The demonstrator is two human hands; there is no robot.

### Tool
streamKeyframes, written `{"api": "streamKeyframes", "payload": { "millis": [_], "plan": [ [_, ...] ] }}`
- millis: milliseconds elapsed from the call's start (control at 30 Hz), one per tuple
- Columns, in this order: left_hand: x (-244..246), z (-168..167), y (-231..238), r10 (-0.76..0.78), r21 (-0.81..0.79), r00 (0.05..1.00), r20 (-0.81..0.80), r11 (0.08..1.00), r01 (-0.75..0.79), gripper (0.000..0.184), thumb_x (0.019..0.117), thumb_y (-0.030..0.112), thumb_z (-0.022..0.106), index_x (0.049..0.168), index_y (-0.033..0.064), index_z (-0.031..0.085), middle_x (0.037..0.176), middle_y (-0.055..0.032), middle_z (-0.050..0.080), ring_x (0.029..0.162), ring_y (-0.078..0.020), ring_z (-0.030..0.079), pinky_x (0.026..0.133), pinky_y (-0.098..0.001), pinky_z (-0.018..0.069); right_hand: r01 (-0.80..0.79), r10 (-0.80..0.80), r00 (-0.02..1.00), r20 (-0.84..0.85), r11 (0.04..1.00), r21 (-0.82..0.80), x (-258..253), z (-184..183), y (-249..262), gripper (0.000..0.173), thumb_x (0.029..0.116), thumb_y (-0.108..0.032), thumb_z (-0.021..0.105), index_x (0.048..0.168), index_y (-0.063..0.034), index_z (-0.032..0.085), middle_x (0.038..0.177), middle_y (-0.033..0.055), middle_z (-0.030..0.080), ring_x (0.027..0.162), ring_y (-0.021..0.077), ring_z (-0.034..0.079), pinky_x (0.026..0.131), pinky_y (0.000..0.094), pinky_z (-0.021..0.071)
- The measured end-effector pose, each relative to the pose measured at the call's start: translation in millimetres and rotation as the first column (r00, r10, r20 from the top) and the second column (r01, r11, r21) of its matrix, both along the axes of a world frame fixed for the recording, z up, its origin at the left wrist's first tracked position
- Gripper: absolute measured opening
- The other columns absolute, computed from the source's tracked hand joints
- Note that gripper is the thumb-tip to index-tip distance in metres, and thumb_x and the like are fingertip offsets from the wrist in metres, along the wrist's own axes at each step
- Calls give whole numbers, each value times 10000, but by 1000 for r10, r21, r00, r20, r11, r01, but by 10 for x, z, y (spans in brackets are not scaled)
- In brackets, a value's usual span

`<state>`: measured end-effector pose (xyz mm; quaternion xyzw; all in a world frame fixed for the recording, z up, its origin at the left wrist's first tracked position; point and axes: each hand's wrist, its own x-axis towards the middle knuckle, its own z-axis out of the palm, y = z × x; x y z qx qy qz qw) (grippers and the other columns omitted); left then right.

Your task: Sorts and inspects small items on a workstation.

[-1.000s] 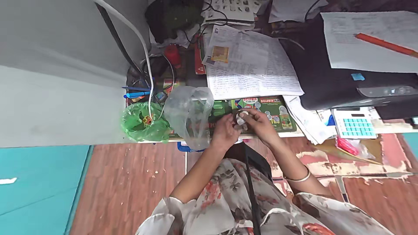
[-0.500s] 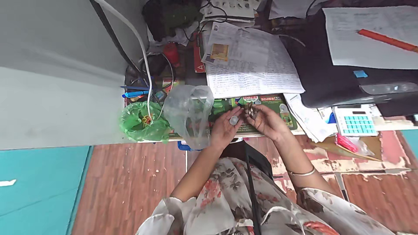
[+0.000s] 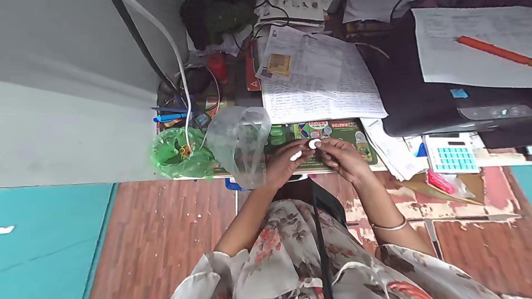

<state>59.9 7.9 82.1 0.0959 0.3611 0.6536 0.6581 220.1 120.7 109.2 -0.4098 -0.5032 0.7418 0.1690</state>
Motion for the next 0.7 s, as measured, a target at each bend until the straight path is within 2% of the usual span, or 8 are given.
{"api": "streamKeyframes", "payload": {
  "millis": [67,167,267,333,400,467,600,700],
  "plan": [
    [43,28,9,-23,-26,985,-172,999,19,223,1046,81,527,1208,-23,642,990,-47,700,808,-85,660,747,-232,560,-1,-1,999,37,999,53,-30,4,-25,139,993,-126,646,874,-64,681,659,-24,591,482,3,448,449,146,367],
    [71,8,44,1,-74,942,-334,997,-27,161,1010,104,624,1099,-14,687,858,-21,685,601,-13,521,542,-159,426,19,-23,998,50,997,73,-29,-10,-47,128,990,-117,654,912,-42,722,658,-19,602,480,6,446,451,151,372],
    [47,-47,44,77,-70,773,-630,985,-155,162,980,159,687,1046,21,742,840,-3,692,648,-17,551,607,-185,458,-9,7,999,41,999,38,10,-5,-25,181,1036,-122,569,1023,-34,726,655,-36,571,488,5,446,456,152,375],
    [42,-132,18,126,37,411,-903,975,-218,178,974,184,694,1075,69,785,901,-39,748,771,-84,664,750,-274,549,4,-5,998,57,1000,26,34,-19,-2,183,1040,-126,562,1020,-36,721,662,-37,576,485,3,447,447,149,371],
    [28,-203,8,133,142,-64,-989,976,-162,198,965,144,675,1101,75,801,855,-125,740,752,-251,715,725,-428,588,20,-25,997,79,998,55,40,-52,20,167,1029,-132,592,1011,-38,728,664,-36,587,478,0,445,440,148,369],
    [17,-189,5,9,35,-293,-956,996,-83,203,979,149,651,1108,89,796,850,-164,720,772,-339,720,702,-495,586,27,-37,993,110,995,96,33,-84,34,137,1009,-139,631,962,-52,726,656,-38,588,469,3,437,438,154,367],
    [-45,-94,-44,-159,-162,-204,-966,987,-2,346,1023,273,609,1281,69,717,1039,-205,741,940,-388,725,850,-554,560,-33,-56,970,236,934,356,69,-171,65,78,938,-141,725,914,-69,745,697,-42,647,510,0,485,482,177,401],
    [-160,-151,-118,-87,-93,68,-994,992,-87,377,1032,297,604,1292,39,698,1086,-175,752,971,-309,735,921,-509,557,-253,-114,907,404,621,742,91,-244,69,133,917,-185,739,933,-58,776,853,50,713,746,120,636,706,336,528]
  ]
}}
